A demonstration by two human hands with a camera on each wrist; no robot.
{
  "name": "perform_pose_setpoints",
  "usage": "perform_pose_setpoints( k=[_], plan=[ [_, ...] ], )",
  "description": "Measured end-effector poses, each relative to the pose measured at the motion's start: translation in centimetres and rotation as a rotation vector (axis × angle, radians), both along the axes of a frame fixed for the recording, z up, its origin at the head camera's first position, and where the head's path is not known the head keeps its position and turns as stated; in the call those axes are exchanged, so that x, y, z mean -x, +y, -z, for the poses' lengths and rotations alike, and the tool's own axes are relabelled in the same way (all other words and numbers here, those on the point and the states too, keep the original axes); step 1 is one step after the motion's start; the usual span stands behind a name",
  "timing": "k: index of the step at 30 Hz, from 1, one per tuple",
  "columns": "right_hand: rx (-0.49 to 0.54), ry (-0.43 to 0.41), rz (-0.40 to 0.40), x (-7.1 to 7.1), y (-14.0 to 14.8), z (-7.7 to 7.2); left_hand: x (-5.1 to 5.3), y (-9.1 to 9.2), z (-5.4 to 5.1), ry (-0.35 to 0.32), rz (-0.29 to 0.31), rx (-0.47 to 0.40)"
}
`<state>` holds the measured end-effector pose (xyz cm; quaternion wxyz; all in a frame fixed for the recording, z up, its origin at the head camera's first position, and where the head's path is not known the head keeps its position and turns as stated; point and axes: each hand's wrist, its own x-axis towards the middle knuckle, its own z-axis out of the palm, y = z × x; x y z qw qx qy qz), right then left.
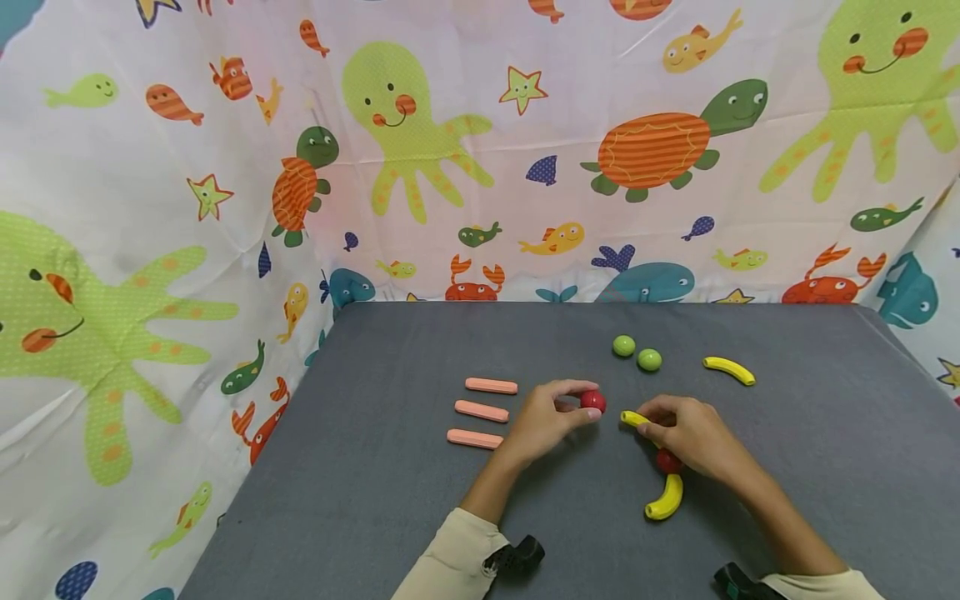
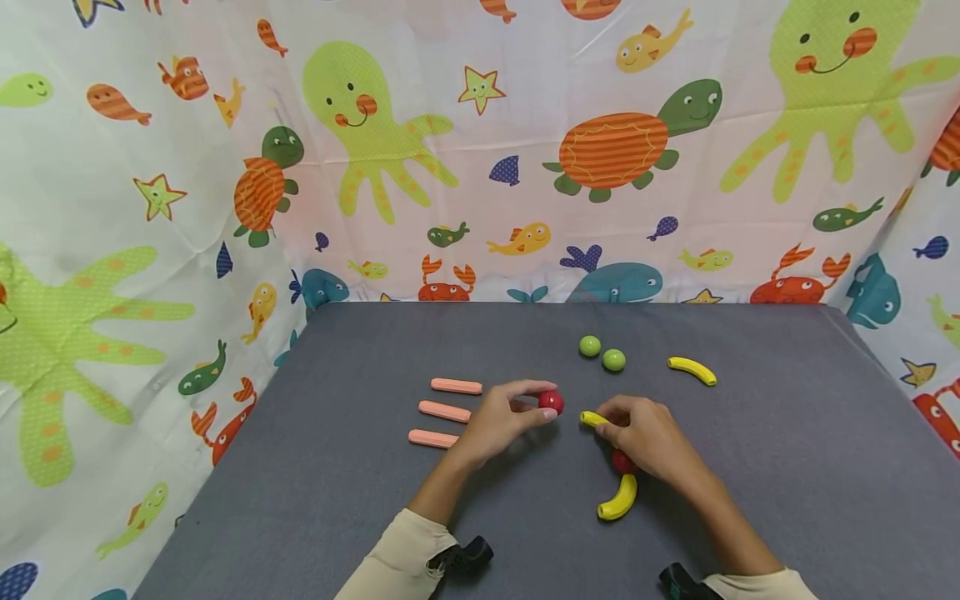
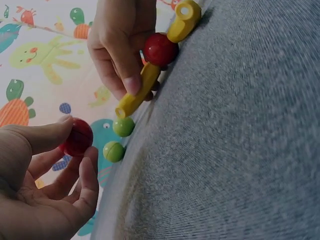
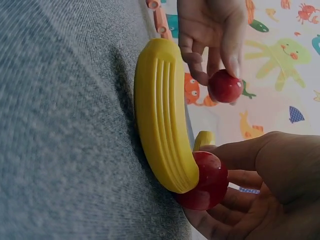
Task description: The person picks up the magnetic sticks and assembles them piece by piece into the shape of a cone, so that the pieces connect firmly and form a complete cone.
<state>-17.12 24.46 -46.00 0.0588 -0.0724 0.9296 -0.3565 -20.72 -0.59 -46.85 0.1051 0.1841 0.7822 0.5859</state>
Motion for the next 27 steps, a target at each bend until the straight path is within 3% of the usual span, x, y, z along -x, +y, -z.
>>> perform_pose_setpoints(
  k=[9, 27],
  plan=[
    [0.007, 0.006, 0.008, -0.1, -0.1, 0.0, 0.0, 0.2, 0.6, -0.019, 0.008, 0.03],
    [0.019, 0.044, -0.023, -0.2, -1.0, 0.1, -0.2, 0.8, 1.5, 0.014, -0.014, 0.113]
  ],
)
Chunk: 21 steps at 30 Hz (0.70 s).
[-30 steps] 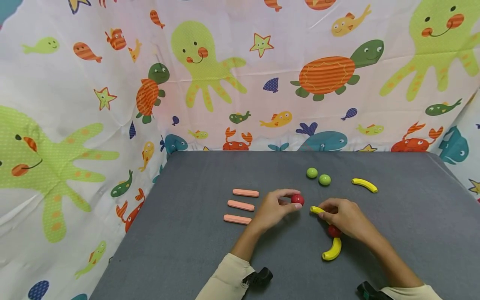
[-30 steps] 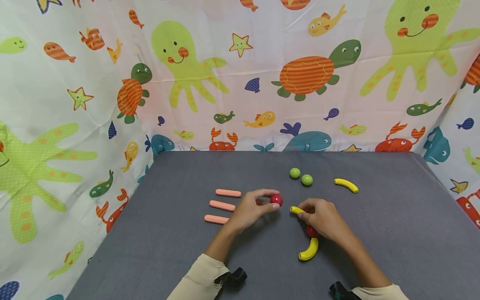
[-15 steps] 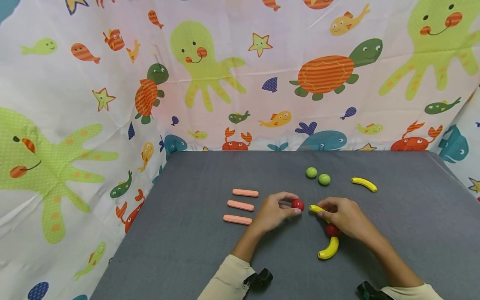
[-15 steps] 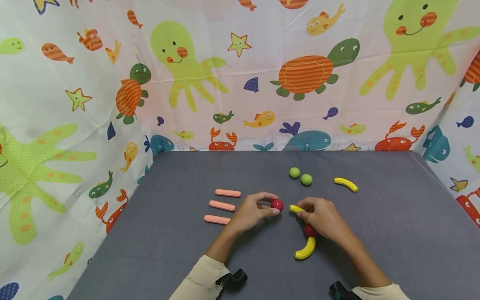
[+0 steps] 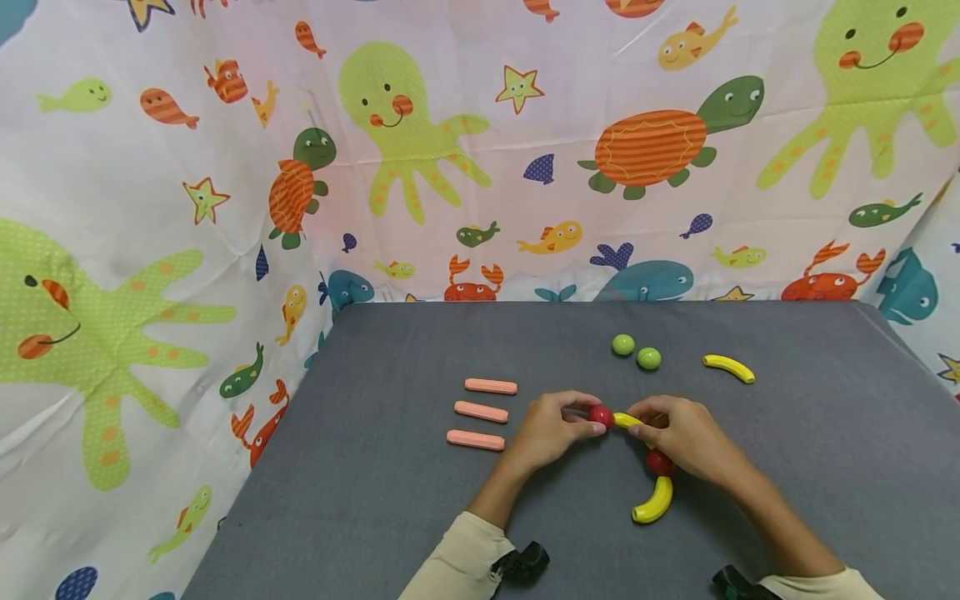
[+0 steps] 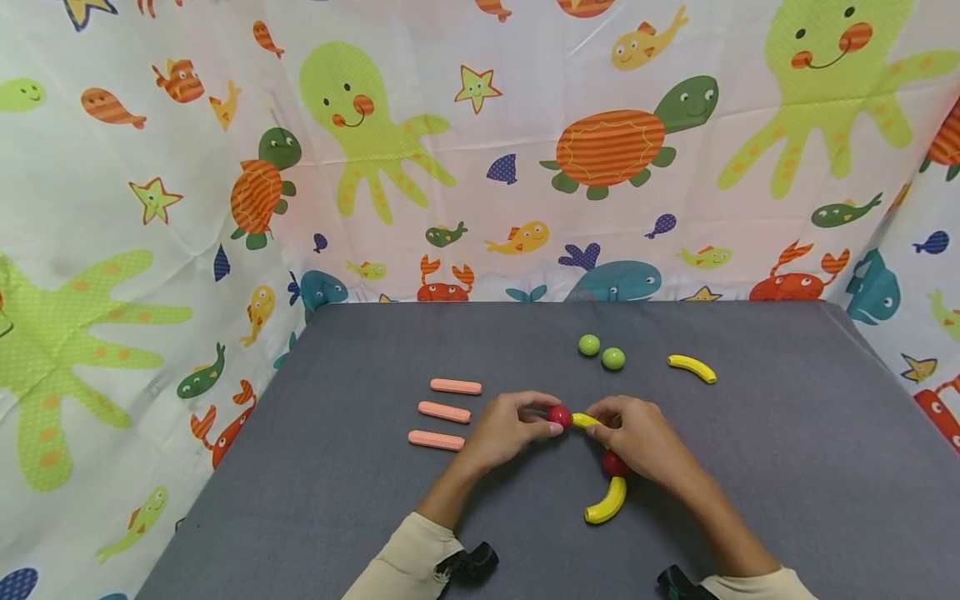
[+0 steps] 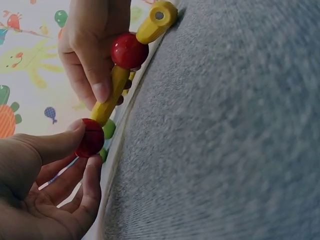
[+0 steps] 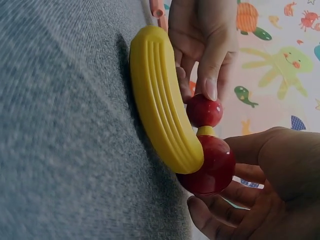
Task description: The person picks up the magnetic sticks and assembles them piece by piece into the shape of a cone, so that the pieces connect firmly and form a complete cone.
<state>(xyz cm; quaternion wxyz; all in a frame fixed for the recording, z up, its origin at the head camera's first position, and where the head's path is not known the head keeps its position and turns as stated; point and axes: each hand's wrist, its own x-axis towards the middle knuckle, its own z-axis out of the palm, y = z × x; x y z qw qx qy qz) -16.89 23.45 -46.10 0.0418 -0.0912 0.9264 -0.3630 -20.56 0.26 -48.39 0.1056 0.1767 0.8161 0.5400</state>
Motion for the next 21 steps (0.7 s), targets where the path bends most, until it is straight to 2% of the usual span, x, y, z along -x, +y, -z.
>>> perform_pose_setpoints(
  k=[12, 21],
  plan=[
    [-0.015, -0.017, -0.014, -0.02, 0.07, 0.01, -0.13, 0.34, 0.13, 0.004, 0.021, 0.006],
    [-0.023, -0.03, -0.025, 0.14, 0.44, 0.08, -0.71, 0.2, -0.42, 0.015, 0.018, 0.03]
  ],
)
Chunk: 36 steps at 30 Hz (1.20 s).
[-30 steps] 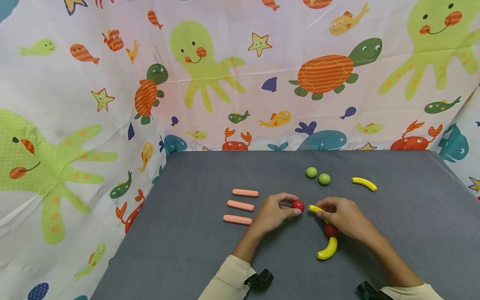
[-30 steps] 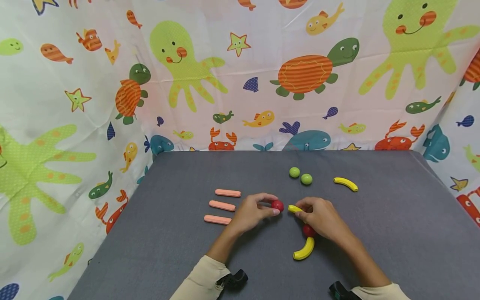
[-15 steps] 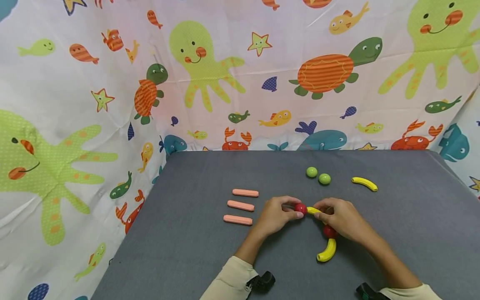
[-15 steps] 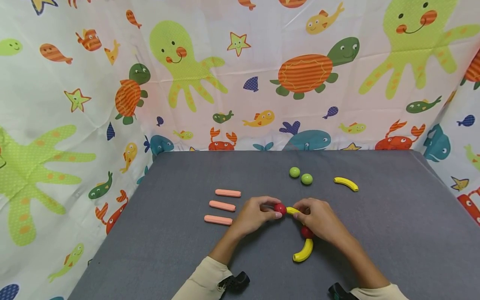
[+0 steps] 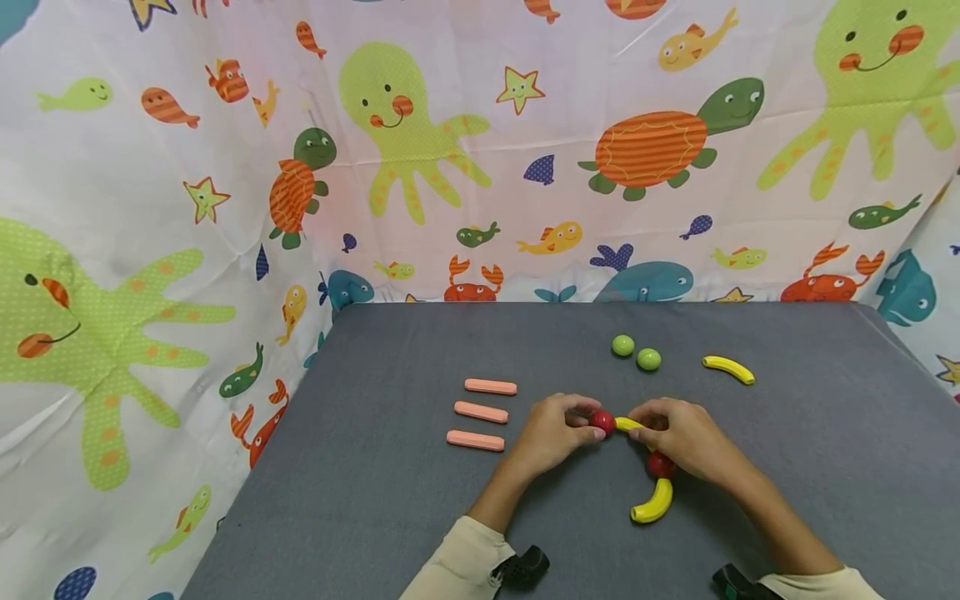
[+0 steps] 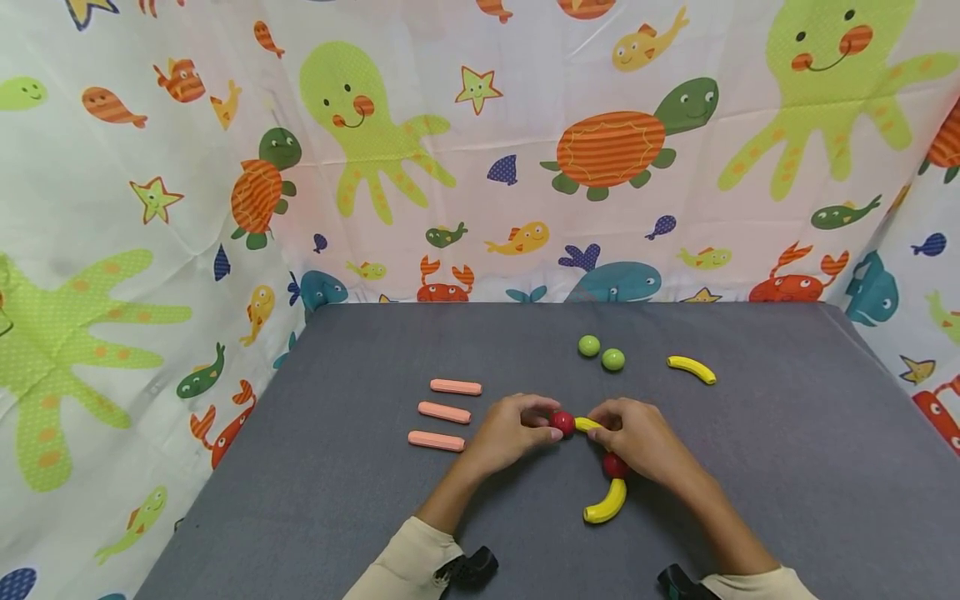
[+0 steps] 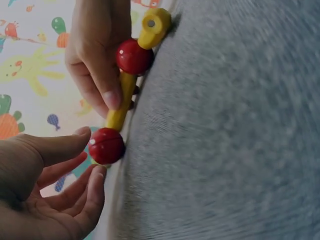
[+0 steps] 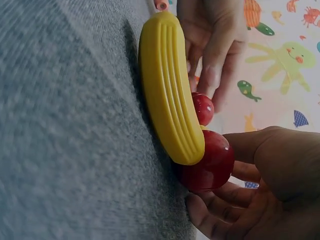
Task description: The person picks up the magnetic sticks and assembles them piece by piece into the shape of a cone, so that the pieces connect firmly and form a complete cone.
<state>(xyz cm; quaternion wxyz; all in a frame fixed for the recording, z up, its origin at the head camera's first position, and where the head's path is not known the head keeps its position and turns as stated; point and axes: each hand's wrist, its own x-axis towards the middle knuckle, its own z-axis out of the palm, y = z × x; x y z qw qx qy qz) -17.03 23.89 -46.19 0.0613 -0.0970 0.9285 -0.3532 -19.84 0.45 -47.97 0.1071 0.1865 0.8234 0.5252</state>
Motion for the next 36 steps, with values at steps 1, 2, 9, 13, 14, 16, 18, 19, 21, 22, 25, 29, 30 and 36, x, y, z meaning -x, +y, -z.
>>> perform_pose_setpoints(
  k=[1, 2, 9, 13, 14, 16, 18, 19, 21, 22, 25, 29, 30, 36],
  plan=[
    [0.0, -0.001, 0.0, 0.0, 0.0, 0.0, -0.1, 0.0, -0.1, 0.013, -0.001, 0.002],
    [0.001, -0.002, -0.002, 0.0, 0.0, 0.1, -0.3, -0.1, -0.3, 0.028, 0.003, 0.004],
    [0.027, 0.081, -0.063, 0.4, -0.1, 0.3, -1.9, -0.2, -2.1, 0.056, 0.181, -0.023],
    [0.031, 0.153, -0.15, 0.8, -0.5, 0.1, -2.9, 0.0, -2.9, 0.005, 0.307, 0.011],
    [0.03, 0.159, -0.174, 1.0, -0.7, 0.0, -3.1, 0.1, -2.9, -0.003, 0.334, 0.035],
    [0.033, 0.158, -0.227, 1.4, -1.0, -0.2, -3.5, 0.5, -2.9, -0.005, 0.386, 0.093],
    [0.028, 0.146, -0.278, 1.9, -1.3, -0.5, -4.0, 0.9, -2.8, 0.012, 0.425, 0.166],
    [0.025, 0.138, -0.3, 2.1, -1.5, -0.6, -4.2, 1.1, -2.7, 0.028, 0.439, 0.205],
    [0.011, 0.13, -0.342, 2.4, -1.6, -0.8, -4.5, 1.4, -2.4, 0.05, 0.454, 0.26],
    [0.004, 0.129, -0.359, 2.6, -1.7, -0.8, -4.6, 1.6, -2.3, 0.059, 0.458, 0.282],
    [-0.009, 0.127, -0.38, 2.8, -1.8, -0.9, -4.8, 1.7, -2.0, 0.083, 0.468, 0.319],
    [-0.013, 0.126, -0.378, 3.0, -1.8, -1.0, -4.8, 1.6, -1.7, 0.108, 0.479, 0.345],
    [-0.015, 0.129, -0.374, 3.0, -1.8, -1.0, -4.7, 1.6, -1.7, 0.112, 0.481, 0.354],
    [-0.023, 0.139, -0.309, 3.0, -1.5, -0.9, -4.3, 0.7, -1.4, 0.088, 0.49, 0.327]
  ],
)
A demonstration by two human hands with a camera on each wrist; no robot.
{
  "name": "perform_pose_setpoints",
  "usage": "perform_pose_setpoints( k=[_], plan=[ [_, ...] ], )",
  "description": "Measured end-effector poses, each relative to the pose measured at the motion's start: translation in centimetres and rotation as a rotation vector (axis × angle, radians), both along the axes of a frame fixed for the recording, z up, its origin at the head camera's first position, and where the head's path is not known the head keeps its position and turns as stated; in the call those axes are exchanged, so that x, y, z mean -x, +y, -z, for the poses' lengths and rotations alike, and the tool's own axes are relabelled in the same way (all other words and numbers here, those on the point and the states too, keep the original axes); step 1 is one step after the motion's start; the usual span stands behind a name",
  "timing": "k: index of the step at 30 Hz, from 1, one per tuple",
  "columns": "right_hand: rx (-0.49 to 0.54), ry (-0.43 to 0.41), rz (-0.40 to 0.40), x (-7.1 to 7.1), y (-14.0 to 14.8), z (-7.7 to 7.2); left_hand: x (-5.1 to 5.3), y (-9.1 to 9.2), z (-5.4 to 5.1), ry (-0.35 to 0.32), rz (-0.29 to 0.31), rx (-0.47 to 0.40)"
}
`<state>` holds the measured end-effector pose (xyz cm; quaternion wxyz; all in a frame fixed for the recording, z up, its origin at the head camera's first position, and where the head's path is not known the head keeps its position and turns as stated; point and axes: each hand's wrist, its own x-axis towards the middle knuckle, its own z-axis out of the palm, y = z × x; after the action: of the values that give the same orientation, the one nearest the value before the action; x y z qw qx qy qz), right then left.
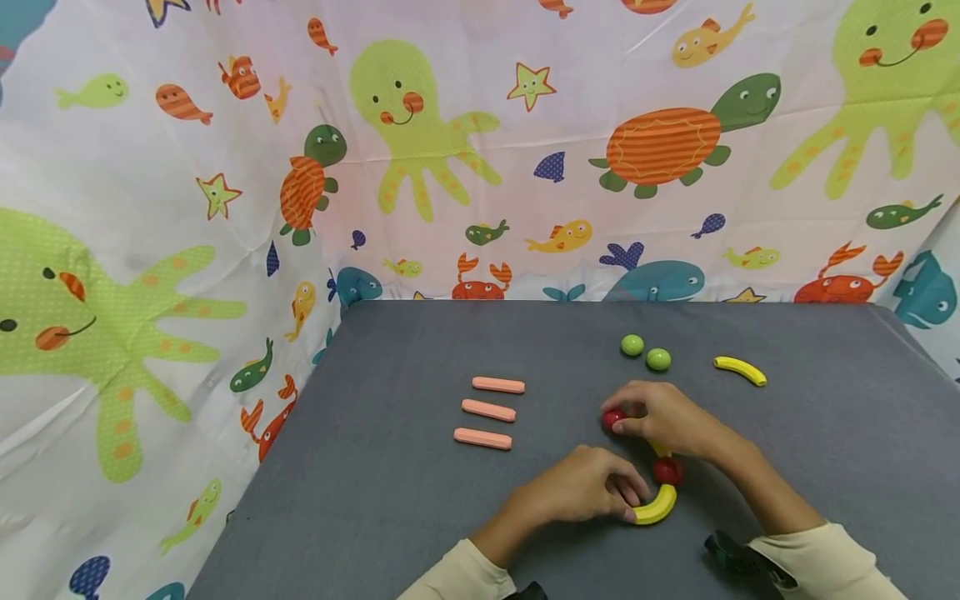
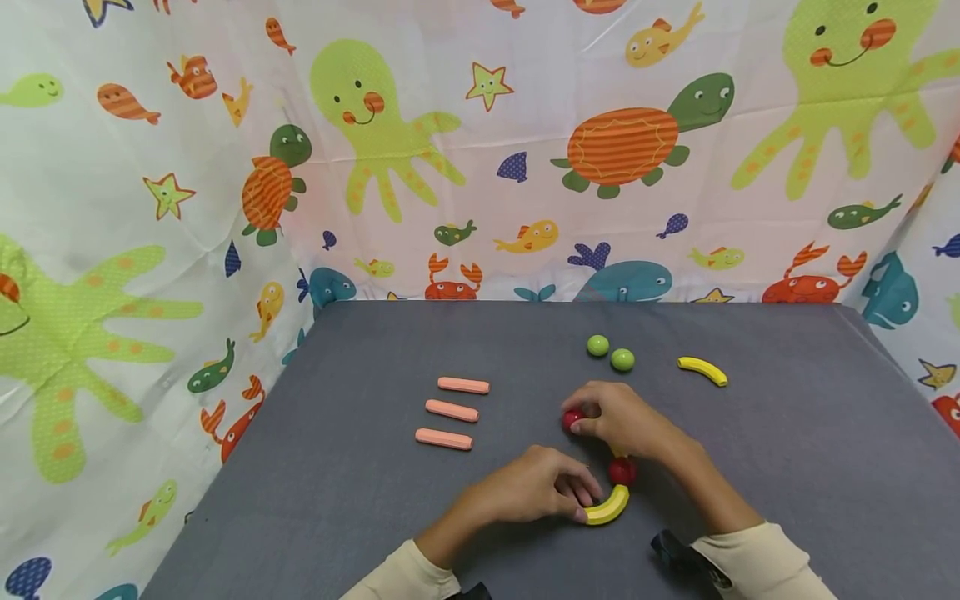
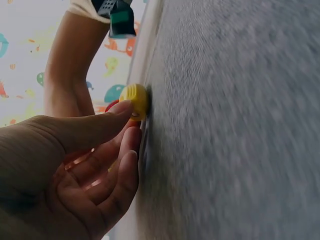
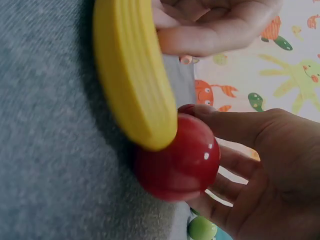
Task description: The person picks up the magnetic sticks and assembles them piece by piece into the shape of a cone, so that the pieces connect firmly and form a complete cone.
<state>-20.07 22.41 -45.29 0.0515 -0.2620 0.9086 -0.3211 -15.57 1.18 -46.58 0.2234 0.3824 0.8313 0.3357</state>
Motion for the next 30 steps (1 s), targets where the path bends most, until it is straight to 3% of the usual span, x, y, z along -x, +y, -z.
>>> perform_pose_setpoints(
  k=[8, 12, 16, 21, 30],
  plan=[
    [0.003, -0.043, 0.172, -0.8, 0.3, 0.0, 1.0, -2.2, 0.4, -0.062, -0.062, -0.07],
    [-0.011, -0.048, 0.255, -1.3, 0.9, -0.1, 1.2, -3.1, 0.5, -0.052, -0.137, -0.073],
    [-0.035, -0.064, 0.314, -1.7, 1.6, -0.1, 1.2, -3.7, 0.4, -0.029, -0.248, -0.095],
    [-0.02, -0.102, 0.353, -2.2, 2.1, 0.1, 1.1, -3.9, 0.3, -0.014, -0.347, -0.105],
    [0.029, -0.217, 0.345, -3.0, 2.6, 0.3, 1.8, -4.0, 0.5, 0.019, -0.4, -0.1]
  ],
)
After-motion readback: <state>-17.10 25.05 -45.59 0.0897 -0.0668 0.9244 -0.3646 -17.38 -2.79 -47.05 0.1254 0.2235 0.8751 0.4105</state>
